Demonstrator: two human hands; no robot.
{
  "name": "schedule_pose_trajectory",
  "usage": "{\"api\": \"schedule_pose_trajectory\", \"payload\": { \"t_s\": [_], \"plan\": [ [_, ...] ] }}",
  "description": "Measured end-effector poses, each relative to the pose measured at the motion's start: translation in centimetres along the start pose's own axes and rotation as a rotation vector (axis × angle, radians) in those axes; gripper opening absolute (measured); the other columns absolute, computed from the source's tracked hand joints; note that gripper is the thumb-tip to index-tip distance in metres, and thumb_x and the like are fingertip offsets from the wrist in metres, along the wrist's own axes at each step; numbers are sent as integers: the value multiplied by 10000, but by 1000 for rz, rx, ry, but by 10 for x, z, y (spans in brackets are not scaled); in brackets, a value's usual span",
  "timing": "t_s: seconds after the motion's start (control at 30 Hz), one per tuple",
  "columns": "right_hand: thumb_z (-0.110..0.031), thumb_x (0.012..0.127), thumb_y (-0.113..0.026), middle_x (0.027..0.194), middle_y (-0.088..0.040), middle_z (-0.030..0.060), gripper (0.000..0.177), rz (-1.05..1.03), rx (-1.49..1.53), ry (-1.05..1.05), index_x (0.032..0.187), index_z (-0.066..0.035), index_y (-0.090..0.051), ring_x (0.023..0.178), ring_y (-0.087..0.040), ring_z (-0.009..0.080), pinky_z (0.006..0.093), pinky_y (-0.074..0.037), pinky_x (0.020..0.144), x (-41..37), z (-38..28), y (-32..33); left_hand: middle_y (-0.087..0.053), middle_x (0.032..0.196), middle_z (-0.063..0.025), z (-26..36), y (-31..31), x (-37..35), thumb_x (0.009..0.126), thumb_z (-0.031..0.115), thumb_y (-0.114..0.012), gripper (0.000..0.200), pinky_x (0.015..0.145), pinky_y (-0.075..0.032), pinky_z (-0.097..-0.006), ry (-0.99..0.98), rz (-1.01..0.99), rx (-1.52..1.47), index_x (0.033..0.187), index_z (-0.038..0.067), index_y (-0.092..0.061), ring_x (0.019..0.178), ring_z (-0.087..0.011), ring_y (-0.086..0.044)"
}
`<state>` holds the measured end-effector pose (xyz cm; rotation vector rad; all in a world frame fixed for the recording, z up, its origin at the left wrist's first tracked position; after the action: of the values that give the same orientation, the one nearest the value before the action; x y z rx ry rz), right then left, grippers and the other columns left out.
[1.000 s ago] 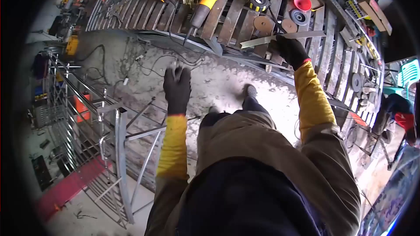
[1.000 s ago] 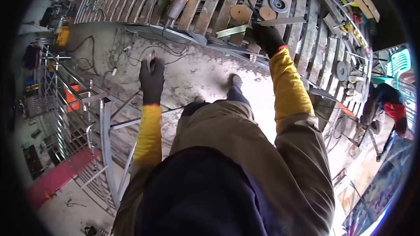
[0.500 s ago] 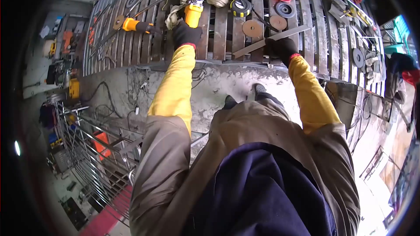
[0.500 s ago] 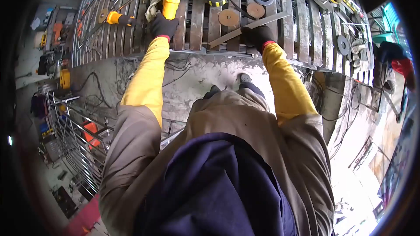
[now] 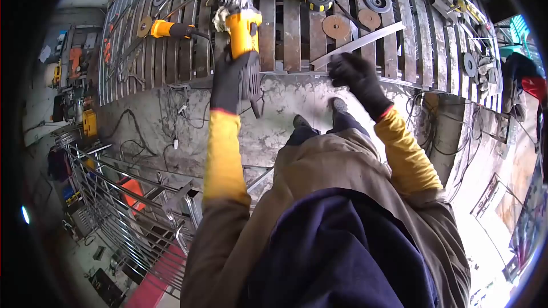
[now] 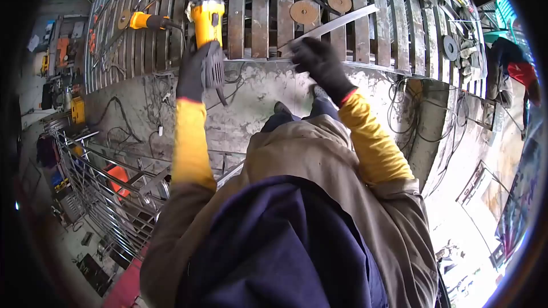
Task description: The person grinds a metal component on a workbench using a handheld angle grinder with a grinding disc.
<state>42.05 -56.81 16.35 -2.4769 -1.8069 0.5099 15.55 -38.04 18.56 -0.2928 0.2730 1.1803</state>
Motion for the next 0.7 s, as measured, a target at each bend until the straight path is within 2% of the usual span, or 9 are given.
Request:
{"api": "schedule_pose_trajectory", "payload": {
  "t_s": [0.03,0.1,0.17,0.27,0.33,0.43,0.57,0.63,0.7],
  "plan": [
    [-510,994,-706,1130,-738,75,545,-177,239,82,1261,-37,-671,1009,-711,139,329,-587,832,-2,12,-26,-722,1026,-67,7,-3,-33,904,207,-791,505,759,-592,-330,60,-77,-89,1343,28,-618,859,-174,-724],
    [-479,976,-749,1183,-702,84,589,-351,348,-299,1329,-30,-606,1051,-685,168,350,-566,933,-7,5,-80,-708,1151,-68,-9,-4,-76,969,237,-725,548,818,-587,-335,67,-212,-140,1453,37,-564,948,-165,-708],
    [-422,968,-772,1129,-696,81,552,-491,606,-480,1311,-26,-599,1020,-688,206,385,-566,947,-6,2,-126,-679,1220,-92,-13,-23,-110,976,121,-704,507,945,-530,-287,-85,-124,-55,1443,15,-536,1082,-154,-664],
    [-370,949,-787,1119,-692,88,516,-425,795,-448,1289,-30,-600,1027,-698,240,396,-572,943,-6,47,-148,-658,1239,-99,-16,-14,-162,970,68,-676,514,925,-552,-310,2,-128,35,1451,18,-499,1067,-177,-681],
    [-368,937,-786,1183,-681,110,525,-393,793,-509,1304,-48,-589,1089,-682,261,432,-549,1001,-7,53,-147,-646,1215,-102,-29,-12,-192,971,45,-648,462,891,-573,-340,210,-168,-229,1406,21,-494,1034,-201,-696],
    [-340,915,-785,1228,-676,136,515,-344,823,-547,1292,-58,-577,1152,-668,300,495,-536,1058,-10,49,-143,-639,1054,-83,-36,-21,-219,958,45,-632,417,797,-576,-311,287,-145,-101,1352,29,-496,942,-171,-695],
    [-321,922,-770,1189,-684,121,440,-409,703,-446,1232,-58,-601,1113,-682,300,504,-553,1036,-15,53,-144,-628,1003,-68,-51,-23,-223,949,45,-627,401,722,-544,-291,284,-95,67,1329,29,-498,870,-135,-657],
    [-316,925,-763,1155,-695,113,406,-390,733,-484,1207,-64,-617,1088,-695,295,496,-565,1008,-17,55,-149,-617,989,-54,-57,-20,-230,949,48,-627,367,666,-511,-289,101,-64,180,1294,28,-503,794,-110,-606],
    [-301,925,-762,1124,-702,110,381,-361,705,-462,1190,-60,-631,1056,-700,285,495,-573,982,-23,47,-146,-612,971,-20,-70,-20,-232,935,76,-665,434,663,-492,-253,68,-43,177,1338,60,-507,771,-92,-584]
  ]
}}
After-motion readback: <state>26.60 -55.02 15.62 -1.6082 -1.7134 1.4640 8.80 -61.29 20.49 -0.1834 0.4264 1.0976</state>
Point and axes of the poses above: each hand's wrist, its own x-axis towards the middle knuckle, its own y-axis out of the back of the hand, z = x × y, the point moved 1 cm from there along x, towards the middle knuckle
